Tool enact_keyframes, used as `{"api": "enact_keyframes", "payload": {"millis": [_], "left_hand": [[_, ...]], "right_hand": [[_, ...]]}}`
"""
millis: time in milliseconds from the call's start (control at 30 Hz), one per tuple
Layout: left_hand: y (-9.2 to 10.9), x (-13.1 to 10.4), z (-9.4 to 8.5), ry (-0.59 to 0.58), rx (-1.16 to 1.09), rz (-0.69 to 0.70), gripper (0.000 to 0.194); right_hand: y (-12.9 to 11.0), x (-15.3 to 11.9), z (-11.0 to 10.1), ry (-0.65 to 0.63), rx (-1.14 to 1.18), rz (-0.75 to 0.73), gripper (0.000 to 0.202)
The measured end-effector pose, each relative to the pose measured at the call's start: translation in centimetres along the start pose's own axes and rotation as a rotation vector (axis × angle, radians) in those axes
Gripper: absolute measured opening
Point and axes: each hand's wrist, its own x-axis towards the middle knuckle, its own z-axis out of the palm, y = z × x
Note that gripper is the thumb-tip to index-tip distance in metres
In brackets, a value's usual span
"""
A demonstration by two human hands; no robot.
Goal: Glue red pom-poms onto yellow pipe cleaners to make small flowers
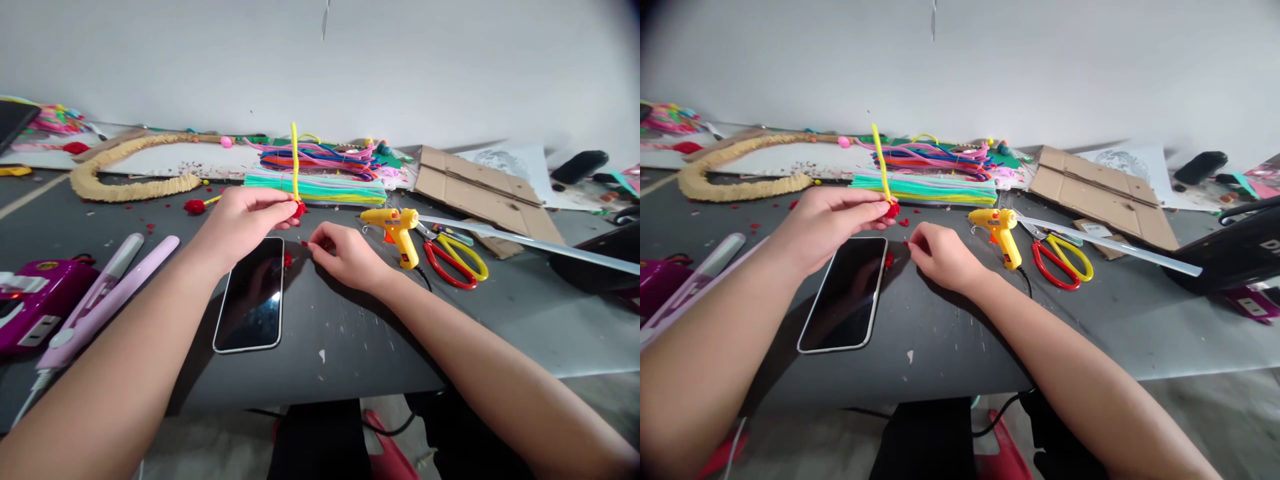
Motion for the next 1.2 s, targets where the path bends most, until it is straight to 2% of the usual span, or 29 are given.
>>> {"api": "enact_keyframes", "payload": {"millis": [133,267,367,667,867,1033,1100,1200], "left_hand": [[-0.1,0.0,0.1,0.002,0.009,-0.015,0.026],[-0.2,0.1,0.0,0.005,0.001,-0.022,0.025],[-0.3,0.2,0.0,-0.002,-0.012,-0.020,0.023],[-0.5,0.2,0.2,-0.008,-0.029,-0.018,0.022],[-0.5,0.2,0.3,0.000,-0.025,-0.031,0.021],[-0.5,0.2,0.6,0.010,-0.017,-0.050,0.023],[-0.4,0.2,0.7,0.001,-0.022,-0.051,0.023],[-0.3,0.1,0.7,-0.006,-0.017,-0.054,0.023]], "right_hand": [[0.6,-0.3,-1.0,0.020,0.079,0.095,0.004],[0.9,-0.4,-1.7,-0.017,-0.023,0.014,0.029],[0.5,-0.5,-1.7,-0.061,-0.092,-0.027,0.036],[0.3,-0.9,-1.8,-0.003,0.016,0.069,0.030],[0.5,-1.0,-1.9,0.020,0.107,0.015,0.025],[0.3,-1.1,-1.9,-0.023,0.083,-0.009,0.032],[0.4,-1.1,-1.9,-0.037,0.101,-0.006,0.027],[0.8,-1.1,-1.7,-0.020,0.244,0.057,0.015]]}}
